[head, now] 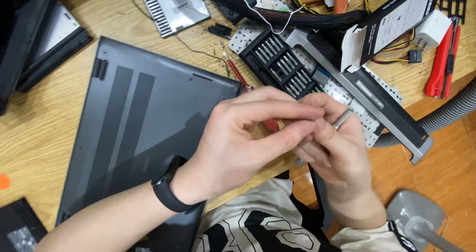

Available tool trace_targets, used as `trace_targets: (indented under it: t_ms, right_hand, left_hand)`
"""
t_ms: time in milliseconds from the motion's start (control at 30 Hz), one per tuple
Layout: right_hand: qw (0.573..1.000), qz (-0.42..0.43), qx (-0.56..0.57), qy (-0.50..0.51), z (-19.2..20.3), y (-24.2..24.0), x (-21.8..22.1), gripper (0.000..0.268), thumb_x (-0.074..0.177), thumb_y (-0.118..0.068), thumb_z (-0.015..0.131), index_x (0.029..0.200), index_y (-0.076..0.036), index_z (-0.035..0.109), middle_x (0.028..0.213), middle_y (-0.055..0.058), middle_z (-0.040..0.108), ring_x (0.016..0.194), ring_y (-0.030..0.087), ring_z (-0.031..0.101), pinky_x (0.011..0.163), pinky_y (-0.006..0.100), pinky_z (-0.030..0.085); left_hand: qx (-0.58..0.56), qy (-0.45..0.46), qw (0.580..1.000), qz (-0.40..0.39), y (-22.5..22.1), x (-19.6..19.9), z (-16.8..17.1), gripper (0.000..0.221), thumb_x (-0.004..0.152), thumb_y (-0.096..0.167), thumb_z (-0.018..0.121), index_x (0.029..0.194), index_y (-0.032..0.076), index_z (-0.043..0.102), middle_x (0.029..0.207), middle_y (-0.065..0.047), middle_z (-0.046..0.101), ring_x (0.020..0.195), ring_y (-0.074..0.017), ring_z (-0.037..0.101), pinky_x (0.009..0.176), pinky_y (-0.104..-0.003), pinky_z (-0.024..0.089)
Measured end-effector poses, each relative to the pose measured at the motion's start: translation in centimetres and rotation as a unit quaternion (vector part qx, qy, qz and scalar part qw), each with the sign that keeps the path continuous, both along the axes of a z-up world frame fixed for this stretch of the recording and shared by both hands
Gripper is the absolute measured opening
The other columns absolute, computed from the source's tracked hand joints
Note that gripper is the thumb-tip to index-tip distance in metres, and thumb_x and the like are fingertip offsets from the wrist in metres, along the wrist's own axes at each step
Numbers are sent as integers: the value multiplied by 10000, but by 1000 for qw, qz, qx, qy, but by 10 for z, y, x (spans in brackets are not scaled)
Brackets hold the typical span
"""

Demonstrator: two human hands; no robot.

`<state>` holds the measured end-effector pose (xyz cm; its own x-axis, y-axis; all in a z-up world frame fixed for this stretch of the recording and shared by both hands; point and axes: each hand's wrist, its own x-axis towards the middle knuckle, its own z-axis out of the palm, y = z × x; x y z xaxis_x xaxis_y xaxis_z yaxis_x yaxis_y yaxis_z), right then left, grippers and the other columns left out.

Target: The person pries open the bottom cover of a laptop, removes screws and small components, and sorts screwdriver bits in a bit case. They then reposition the laptop, close its lid, and flip it over on the workbench.

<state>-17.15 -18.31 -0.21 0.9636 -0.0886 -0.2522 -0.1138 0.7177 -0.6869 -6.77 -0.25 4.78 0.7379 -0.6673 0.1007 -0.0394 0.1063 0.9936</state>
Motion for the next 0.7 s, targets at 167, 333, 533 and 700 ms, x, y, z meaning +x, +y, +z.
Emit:
trace_targets:
  t_ms: [167, 333, 533, 700]
  right_hand:
    - [999, 21, 37, -9, 6, 14, -19, 388, 1008, -230, 739, 1245, 6, 543, 804, -3, 554, 488, 25, 309, 460, 215, 229]
    - [999, 35, 24, -29, 14, 23, -35, 415, 985, -269, 769, 1188, 3, 531, 818, 11, 554, 493, 20, 303, 465, 219, 224]
    - [998, 34, 33, -50, 20, 32, -48, 409, 990, -268, 765, 1174, -3, 514, 801, -3, 530, 489, 21, 301, 458, 217, 216]
    - [997, 42, 33, -64, 21, 34, -57, 380, 1004, -255, 754, 1183, -10, 524, 762, -21, 515, 488, 24, 301, 464, 224, 213]
  left_hand:
    - [-17, -13, 1000, 9, 18, -23, 14, 165, 1000, 47, 753, 1164, 38, 748, 1088, -69, 747, 959, -155, 741, 872, -252, 611]
    - [-7, -125, 992, 12, 32, -42, 25, 186, 990, 27, 749, 1173, 51, 735, 1092, -47, 731, 951, -155, 725, 842, -248, 600]
    - [-17, -168, 986, 11, 38, -58, 30, 198, 1017, 25, 758, 1208, 60, 726, 1075, -29, 719, 952, -141, 693, 830, -249, 581]
    - [-6, -198, 980, 14, 40, -65, 44, 249, 941, 6, 751, 1187, 33, 723, 1067, -67, 712, 954, -189, 685, 807, -291, 574]
